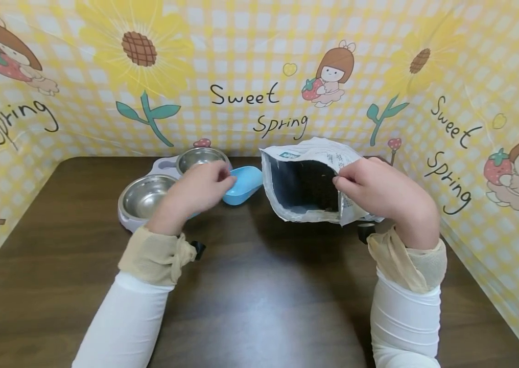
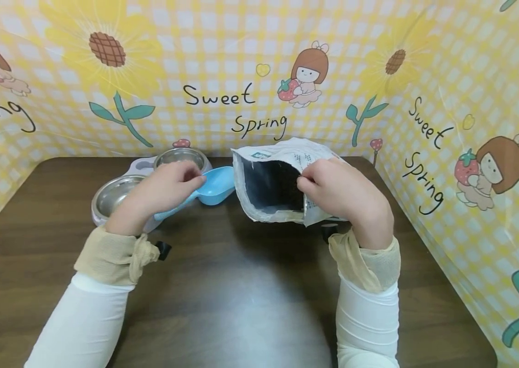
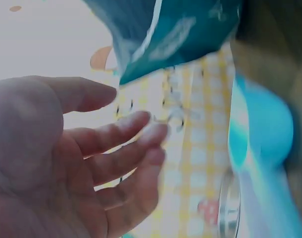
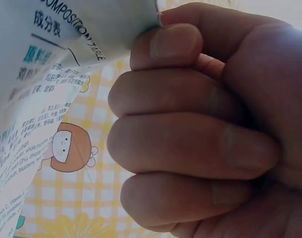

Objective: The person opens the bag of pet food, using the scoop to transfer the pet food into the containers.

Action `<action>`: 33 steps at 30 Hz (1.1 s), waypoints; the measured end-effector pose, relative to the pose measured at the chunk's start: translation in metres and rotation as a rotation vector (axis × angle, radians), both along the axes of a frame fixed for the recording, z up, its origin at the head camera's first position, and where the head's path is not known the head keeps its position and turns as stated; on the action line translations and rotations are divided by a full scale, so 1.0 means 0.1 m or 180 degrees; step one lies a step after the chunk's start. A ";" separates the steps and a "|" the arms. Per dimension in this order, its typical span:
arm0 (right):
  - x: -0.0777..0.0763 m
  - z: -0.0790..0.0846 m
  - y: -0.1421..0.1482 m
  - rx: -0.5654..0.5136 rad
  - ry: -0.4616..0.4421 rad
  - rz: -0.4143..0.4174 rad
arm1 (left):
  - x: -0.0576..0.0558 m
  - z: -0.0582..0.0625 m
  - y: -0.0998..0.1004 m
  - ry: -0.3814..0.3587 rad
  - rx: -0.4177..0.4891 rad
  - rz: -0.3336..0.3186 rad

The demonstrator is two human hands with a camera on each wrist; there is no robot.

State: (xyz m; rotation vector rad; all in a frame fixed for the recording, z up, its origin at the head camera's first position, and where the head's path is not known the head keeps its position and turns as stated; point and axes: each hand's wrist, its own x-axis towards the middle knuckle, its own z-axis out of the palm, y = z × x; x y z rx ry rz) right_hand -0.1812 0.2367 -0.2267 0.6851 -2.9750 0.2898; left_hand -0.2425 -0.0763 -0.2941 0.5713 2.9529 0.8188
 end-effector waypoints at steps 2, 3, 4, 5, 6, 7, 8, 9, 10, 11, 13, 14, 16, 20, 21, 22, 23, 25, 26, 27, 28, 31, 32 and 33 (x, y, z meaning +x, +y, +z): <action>0.00 0.00 0.00 -0.0002 -0.0007 -0.0009 | 0.00 0.01 -0.14 0.0000 -0.0041 0.0060; 0.00 0.00 0.00 -0.0008 -0.0012 -0.0013 | 0.00 0.02 -0.20 -0.0012 -0.0069 0.0076; 0.00 0.00 0.00 -0.0012 -0.0010 -0.0014 | 0.00 0.03 -0.26 -0.0028 -0.0087 0.0104; 0.00 0.00 0.00 -0.0013 -0.0011 -0.0018 | 0.00 0.03 -0.31 -0.0043 -0.0109 0.0116; 0.00 0.00 0.00 -0.0016 -0.0017 -0.0026 | 0.00 0.03 -0.35 -0.0063 -0.0151 0.0126; 0.00 0.00 0.00 -0.0023 -0.0033 -0.0036 | 0.00 0.02 -0.38 -0.0079 -0.0193 0.0117; 0.00 0.00 -0.01 -0.0028 -0.0043 -0.0042 | -0.01 0.00 -0.40 -0.0103 -0.0229 0.0110; 0.00 0.00 -0.01 -0.0030 -0.0048 -0.0050 | -0.01 -0.02 -0.42 -0.0142 -0.0244 0.0107; 0.00 0.00 -0.01 -0.0033 -0.0051 -0.0055 | -0.02 -0.05 -0.43 -0.0166 -0.0260 0.0104; 0.00 0.00 -0.01 -0.0030 -0.0048 -0.0063 | -0.03 -0.08 -0.44 -0.0188 -0.0279 0.0099; 0.01 0.00 -0.01 -0.0024 -0.0049 -0.0068 | -0.07 -0.16 -0.44 -0.0193 -0.0303 0.0062; 0.01 0.00 -0.01 -0.0022 -0.0051 -0.0071 | -0.09 -0.20 -0.43 -0.0201 -0.0304 0.0049; 0.01 0.00 -0.01 -0.0020 -0.0058 -0.0076 | -0.13 -0.28 -0.41 -0.0204 -0.0304 0.0009; 0.01 0.00 0.00 -0.0032 -0.0086 -0.0072 | -0.16 -0.38 -0.35 -0.0295 -0.0275 -0.0015; 0.01 0.00 0.00 -0.0034 -0.0089 -0.0068 | -0.16 -0.40 -0.33 -0.0326 -0.0269 -0.0008; 0.01 0.00 0.00 -0.0038 -0.0094 -0.0067 | -0.16 -0.41 -0.32 -0.0347 -0.0271 0.0002; 0.01 0.00 0.00 -0.0042 -0.0104 -0.0063 | -0.16 -0.43 -0.32 -0.0366 -0.0274 0.0002; 0.01 0.00 0.00 -0.0042 -0.0109 -0.0060 | -0.16 -0.46 -0.31 -0.0355 -0.0310 -0.0009; 0.01 0.00 0.00 -0.0040 -0.0106 -0.0059 | -0.16 -0.47 -0.30 -0.0342 -0.0329 -0.0009; 0.01 0.00 0.00 -0.0042 -0.0104 -0.0061 | -0.16 -0.48 -0.30 -0.0328 -0.0355 0.0001; 0.01 0.00 0.00 -0.0039 -0.0105 -0.0063 | -0.16 -0.49 -0.30 -0.0316 -0.0370 0.0007; 0.02 0.00 0.00 -0.0023 -0.0100 -0.0056 | -0.17 -0.52 -0.29 -0.0319 -0.0431 0.0021; 0.02 0.00 -0.01 -0.0016 -0.0101 -0.0050 | -0.17 -0.53 -0.28 -0.0346 -0.0443 0.0025; 0.01 0.00 -0.01 -0.0009 -0.0106 -0.0046 | -0.18 -0.54 -0.28 -0.0375 -0.0460 0.0033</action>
